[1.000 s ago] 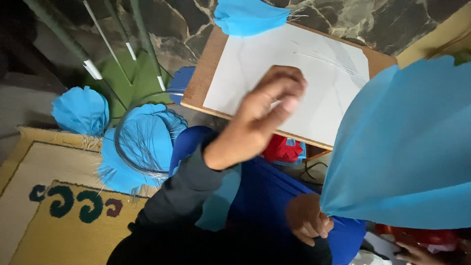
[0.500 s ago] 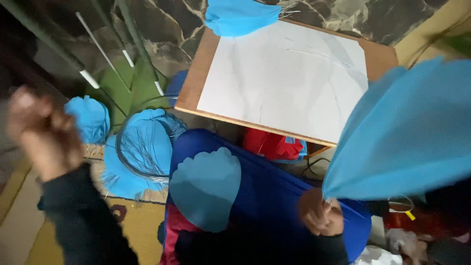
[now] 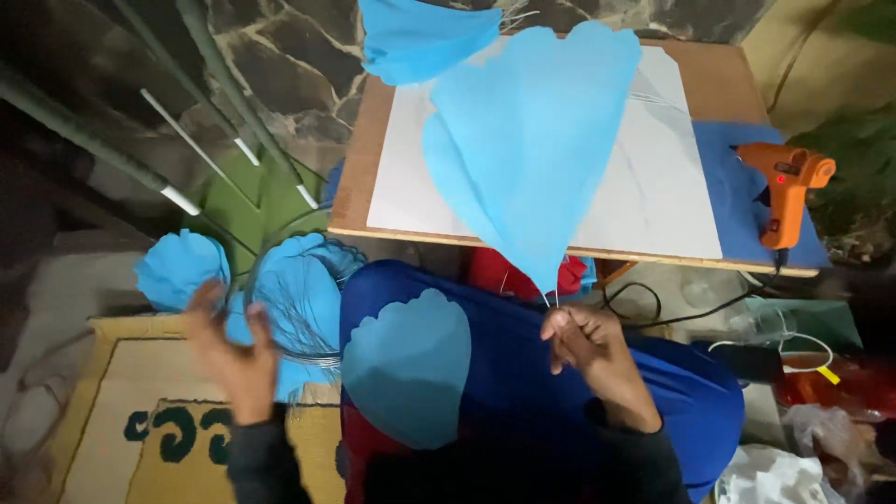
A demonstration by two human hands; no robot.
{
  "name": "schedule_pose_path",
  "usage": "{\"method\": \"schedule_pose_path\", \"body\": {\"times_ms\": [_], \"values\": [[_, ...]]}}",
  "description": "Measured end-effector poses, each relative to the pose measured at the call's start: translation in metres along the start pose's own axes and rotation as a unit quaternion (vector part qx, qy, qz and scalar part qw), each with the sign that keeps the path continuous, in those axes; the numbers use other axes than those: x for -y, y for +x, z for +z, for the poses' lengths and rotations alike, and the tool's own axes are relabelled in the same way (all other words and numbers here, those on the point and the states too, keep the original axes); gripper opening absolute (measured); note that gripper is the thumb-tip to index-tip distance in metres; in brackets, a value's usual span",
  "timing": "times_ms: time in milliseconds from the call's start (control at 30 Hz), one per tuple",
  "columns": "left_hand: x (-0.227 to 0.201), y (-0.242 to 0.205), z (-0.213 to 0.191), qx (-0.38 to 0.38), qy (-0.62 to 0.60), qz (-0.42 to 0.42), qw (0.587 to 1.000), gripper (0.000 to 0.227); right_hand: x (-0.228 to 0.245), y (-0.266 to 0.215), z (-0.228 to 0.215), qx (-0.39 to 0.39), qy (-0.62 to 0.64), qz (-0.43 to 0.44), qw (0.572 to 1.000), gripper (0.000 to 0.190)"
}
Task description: The person is crafting decorative flowers by folding blue fabric petals, applying hot glue, and attaching them to thin wires.
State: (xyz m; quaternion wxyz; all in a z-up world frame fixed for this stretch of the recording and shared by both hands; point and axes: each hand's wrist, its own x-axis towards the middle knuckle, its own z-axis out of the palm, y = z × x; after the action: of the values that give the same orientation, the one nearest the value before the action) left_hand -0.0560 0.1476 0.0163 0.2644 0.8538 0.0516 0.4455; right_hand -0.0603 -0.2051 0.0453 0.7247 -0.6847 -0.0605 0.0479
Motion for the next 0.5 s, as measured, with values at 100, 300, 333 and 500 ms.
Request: {"method": "schedule_pose_path", "body": {"times_ms": [100, 300, 333, 500], "values": [[-0.06, 0.024, 0.012, 0.062, -0.225, -0.053, 0.971, 0.037, 0.004, -0.001, 0.007, 0.022, -0.012, -0.011, 1.0, 0.026], [-0.117, 0.051, 0.03, 0.244, -0.652, -0.082, 0.713, 0.048, -0.008, -0.005, 0.011, 0.031, -0.033, 0.012, 0.999, 0.03], [-0.123, 0.053, 0.031, 0.256, -0.67, -0.061, 0.694, 0.047, -0.006, -0.005, 0.013, 0.038, -0.056, 0.017, 0.998, 0.029], [-0.135, 0.055, 0.038, 0.245, -0.687, -0.094, 0.677, 0.04, -0.011, -0.006, 0.014, 0.043, -0.071, 0.047, 0.995, 0.031]]}}
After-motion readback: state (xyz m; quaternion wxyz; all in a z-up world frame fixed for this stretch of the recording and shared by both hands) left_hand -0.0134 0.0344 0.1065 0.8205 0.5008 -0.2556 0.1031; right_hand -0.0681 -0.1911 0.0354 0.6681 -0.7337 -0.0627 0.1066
